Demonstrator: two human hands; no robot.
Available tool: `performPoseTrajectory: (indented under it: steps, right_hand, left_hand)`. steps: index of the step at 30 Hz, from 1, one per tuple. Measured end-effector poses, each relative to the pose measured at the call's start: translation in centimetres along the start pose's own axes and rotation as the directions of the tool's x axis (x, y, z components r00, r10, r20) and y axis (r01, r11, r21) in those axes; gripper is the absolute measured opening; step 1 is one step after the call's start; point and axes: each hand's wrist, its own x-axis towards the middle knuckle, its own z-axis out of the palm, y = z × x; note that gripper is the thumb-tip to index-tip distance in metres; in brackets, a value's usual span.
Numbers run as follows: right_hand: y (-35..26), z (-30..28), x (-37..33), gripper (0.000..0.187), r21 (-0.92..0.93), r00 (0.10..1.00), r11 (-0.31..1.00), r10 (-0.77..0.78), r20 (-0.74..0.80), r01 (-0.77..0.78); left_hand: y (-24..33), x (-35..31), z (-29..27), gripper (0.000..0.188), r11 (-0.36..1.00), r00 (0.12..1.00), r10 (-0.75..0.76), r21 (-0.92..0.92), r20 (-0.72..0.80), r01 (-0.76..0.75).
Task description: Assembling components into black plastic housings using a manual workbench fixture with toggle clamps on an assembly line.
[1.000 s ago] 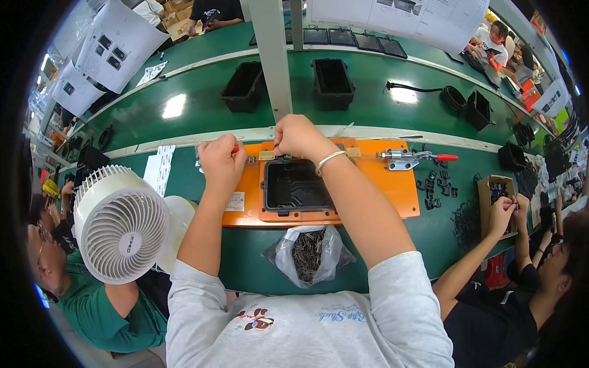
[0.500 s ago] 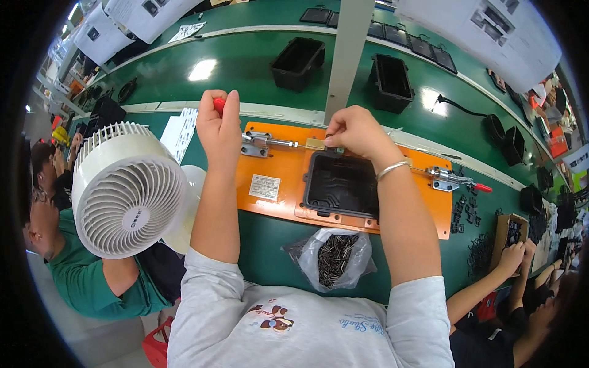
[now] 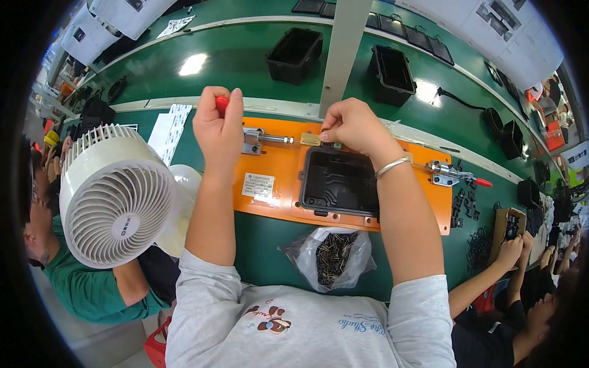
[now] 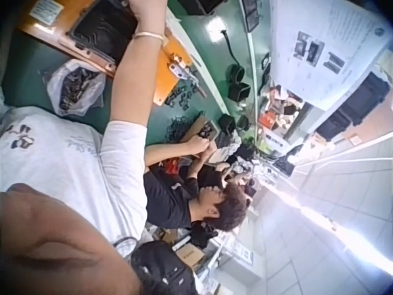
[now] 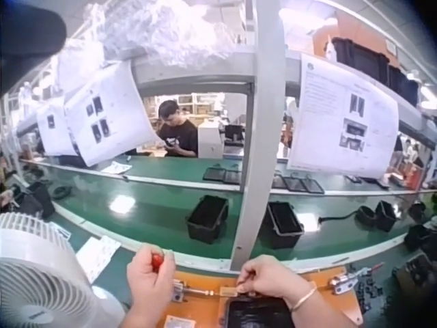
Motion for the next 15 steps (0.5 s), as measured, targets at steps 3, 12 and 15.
performPoseTrajectory:
  steps: [3, 12, 15]
  right_hand:
    - [0.0, 0.1, 0.0, 0.013, -0.008, 1.0, 1.0, 0.008, -0.006, -0.008]
    - [1.6, 0.0, -0.8, 0.03, -0.054, 0.979, 0.98, -0.195, -0.064, 0.192]
    - [2.1, -0.3, -1.5, 0.054, -0.395, 0.857, 0.813, -0.504, -0.109, 0.428]
  left_hand:
    - [-0.3, -0.4, 0.3, 0.016, 0.988, 0.993, 0.109, 0.106, 0.041, -0.112]
    - [-0.8, -0.9, 0.7, 0.015, 0.947, 0.977, 0.208, 0.239, 0.047, -0.213]
    - [-0.7, -0.9, 0.8, 0.015, 0.957, 0.983, 0.177, 0.226, 0.047, -0.183]
